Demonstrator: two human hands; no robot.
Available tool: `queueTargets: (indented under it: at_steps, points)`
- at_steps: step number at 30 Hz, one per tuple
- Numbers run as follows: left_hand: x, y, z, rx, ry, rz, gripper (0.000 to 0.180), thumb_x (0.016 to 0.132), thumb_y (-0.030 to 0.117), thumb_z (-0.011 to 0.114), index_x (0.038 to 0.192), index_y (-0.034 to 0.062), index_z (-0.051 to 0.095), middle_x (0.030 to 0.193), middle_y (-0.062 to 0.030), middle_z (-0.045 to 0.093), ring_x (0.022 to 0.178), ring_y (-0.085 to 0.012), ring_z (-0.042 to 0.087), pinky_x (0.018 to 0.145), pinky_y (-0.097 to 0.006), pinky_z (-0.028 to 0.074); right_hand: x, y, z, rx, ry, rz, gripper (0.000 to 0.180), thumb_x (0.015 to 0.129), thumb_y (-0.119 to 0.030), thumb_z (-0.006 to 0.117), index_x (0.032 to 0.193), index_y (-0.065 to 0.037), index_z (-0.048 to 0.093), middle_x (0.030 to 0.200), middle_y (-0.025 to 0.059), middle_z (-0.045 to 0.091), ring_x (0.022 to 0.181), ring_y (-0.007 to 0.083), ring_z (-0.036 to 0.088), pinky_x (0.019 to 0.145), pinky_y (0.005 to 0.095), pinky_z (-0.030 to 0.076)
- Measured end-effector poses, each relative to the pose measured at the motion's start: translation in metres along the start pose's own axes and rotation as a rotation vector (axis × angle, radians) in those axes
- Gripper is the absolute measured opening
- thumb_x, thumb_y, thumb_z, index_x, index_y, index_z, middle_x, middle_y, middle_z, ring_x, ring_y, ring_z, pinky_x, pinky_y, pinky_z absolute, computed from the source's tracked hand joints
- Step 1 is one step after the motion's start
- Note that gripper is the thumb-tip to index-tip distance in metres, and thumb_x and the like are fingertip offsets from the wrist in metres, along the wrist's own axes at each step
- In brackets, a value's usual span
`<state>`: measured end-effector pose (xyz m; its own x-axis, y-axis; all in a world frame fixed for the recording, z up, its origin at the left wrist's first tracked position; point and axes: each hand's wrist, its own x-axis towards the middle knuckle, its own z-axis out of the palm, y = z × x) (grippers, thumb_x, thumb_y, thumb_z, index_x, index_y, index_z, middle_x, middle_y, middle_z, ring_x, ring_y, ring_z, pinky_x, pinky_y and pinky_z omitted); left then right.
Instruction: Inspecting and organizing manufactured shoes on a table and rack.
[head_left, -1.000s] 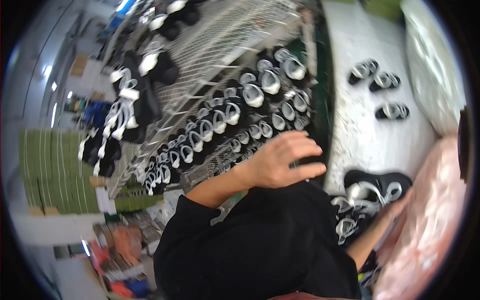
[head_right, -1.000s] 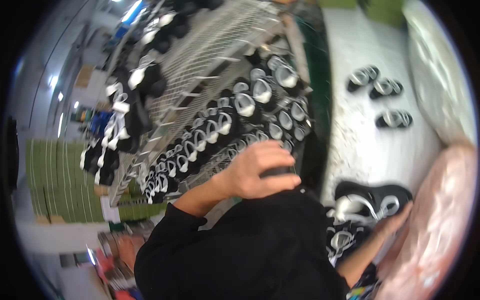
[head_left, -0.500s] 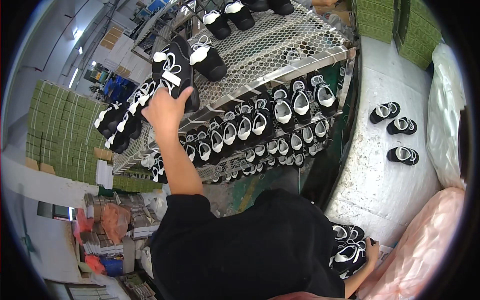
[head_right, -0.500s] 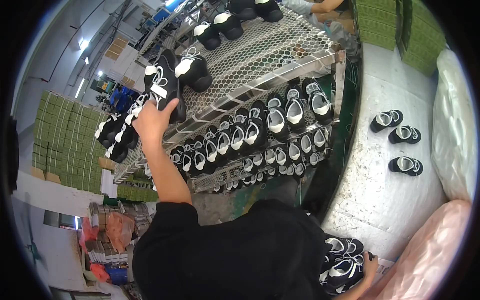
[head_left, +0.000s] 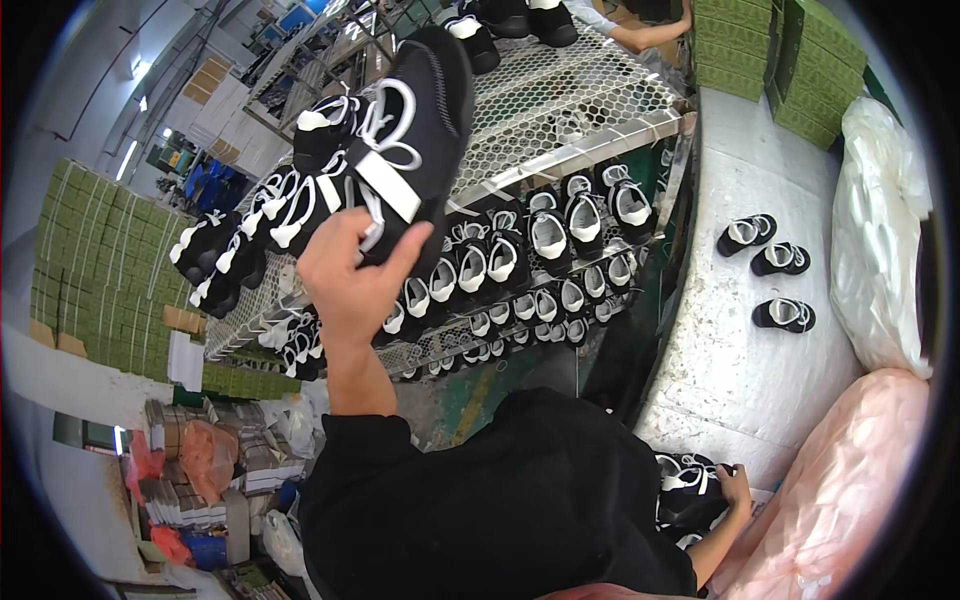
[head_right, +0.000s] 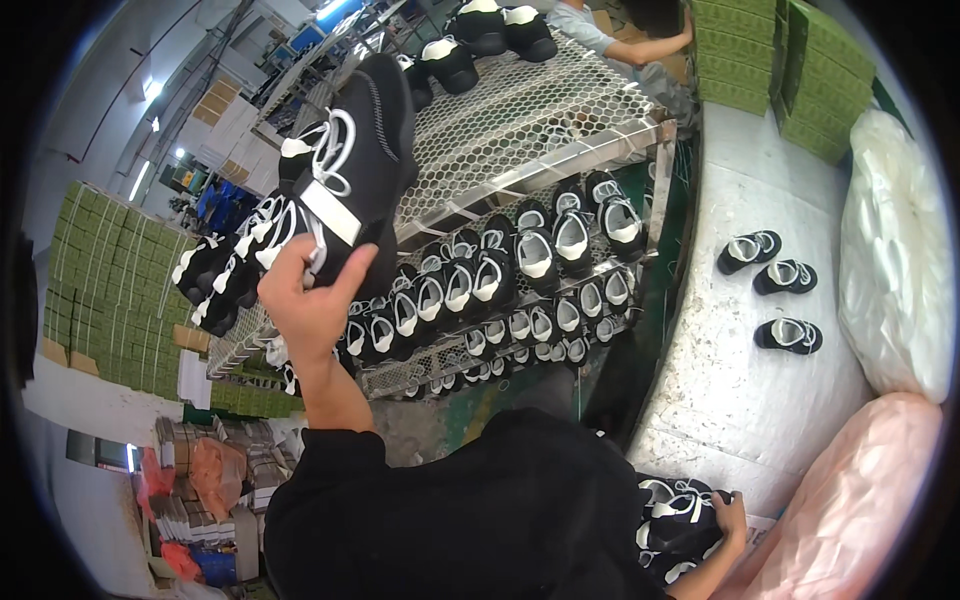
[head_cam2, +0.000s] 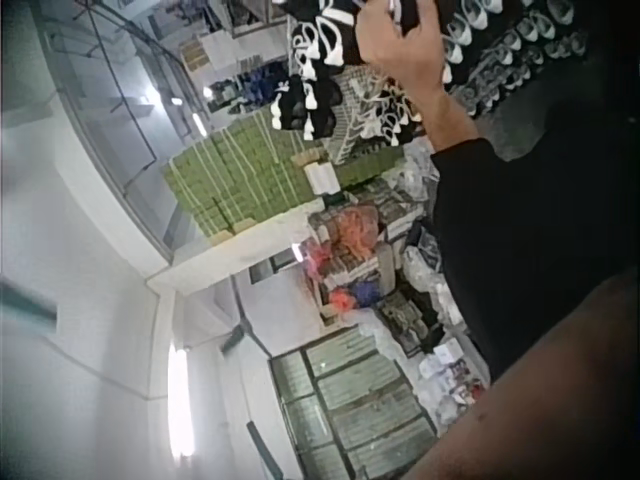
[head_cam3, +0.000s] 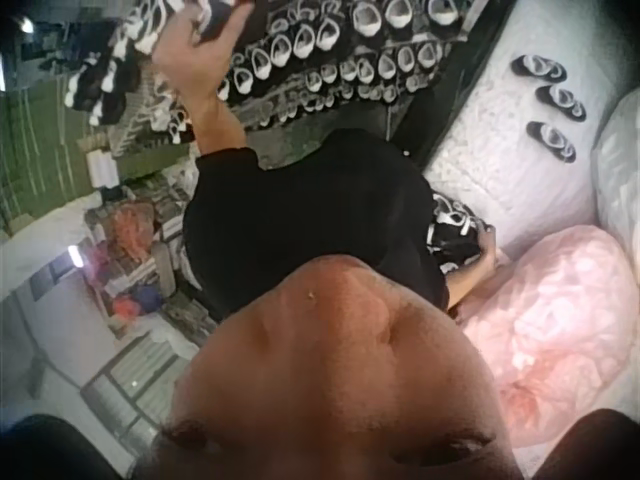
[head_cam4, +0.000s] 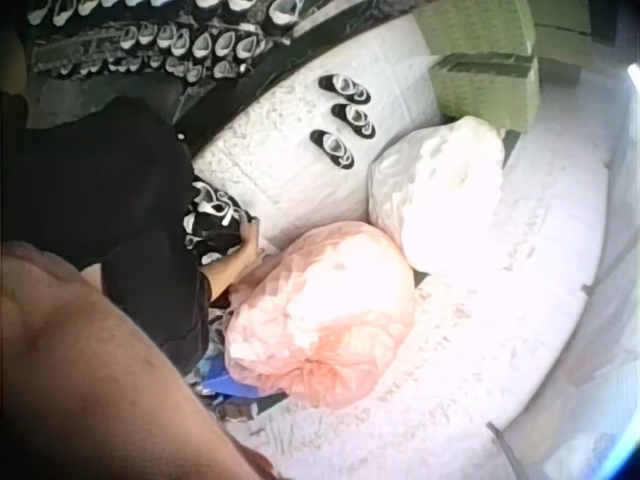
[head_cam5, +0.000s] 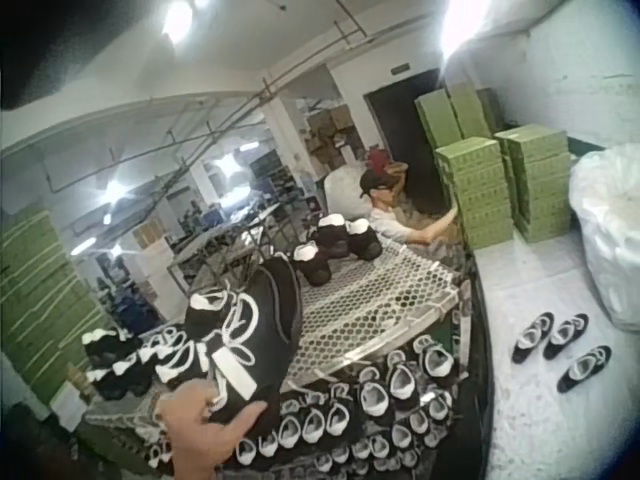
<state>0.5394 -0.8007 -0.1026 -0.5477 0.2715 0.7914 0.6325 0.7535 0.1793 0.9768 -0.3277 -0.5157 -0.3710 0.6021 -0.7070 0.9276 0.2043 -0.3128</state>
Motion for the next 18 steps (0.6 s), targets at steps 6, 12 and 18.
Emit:
queueTargets:
  at_steps: [6,12,18]
  points:
    - [0.005,0.04,0.012,-0.233,-0.136,0.364,0.034,0.065,0.016,0.093,0.083,0.0073,0.065,0.078,-0.0069,0.067,0.06,-0.0263,0.057,0.056,-0.036,0.042,0.007,-0.007,-0.005,-0.281,0.111,0.021,0.081,0.084,-0.041,0.071,0.14,0.011,0.044,0.133,0.0359,0.056,0.125,0.0455,0.057,0.106,0.047,0.045]
    - [-0.012,0.082,0.047,-0.488,-0.379,0.48,0.034,0.063,0.016,0.094,0.082,0.008,0.066,0.076,-0.0049,0.067,0.062,-0.023,0.058,0.057,-0.033,0.041,-0.067,-0.118,-0.039,0.104,0.491,-0.433,0.059,0.094,-0.029,0.069,0.14,0.003,0.05,0.129,0.0289,0.062,0.117,0.0411,0.063,0.1,0.0436,0.049]
    - [-0.037,0.115,0.087,-0.642,-0.584,0.62,0.039,0.065,0.022,0.093,0.084,0.0082,0.063,0.082,-0.0038,0.069,0.061,-0.0213,0.056,0.056,-0.034,0.039,-0.135,-0.225,-0.04,0.698,0.086,-0.796,0.055,0.098,-0.024,0.067,0.144,-0.002,0.045,0.126,0.017,0.064,0.105,0.0229,0.067,0.087,0.0357,0.053]
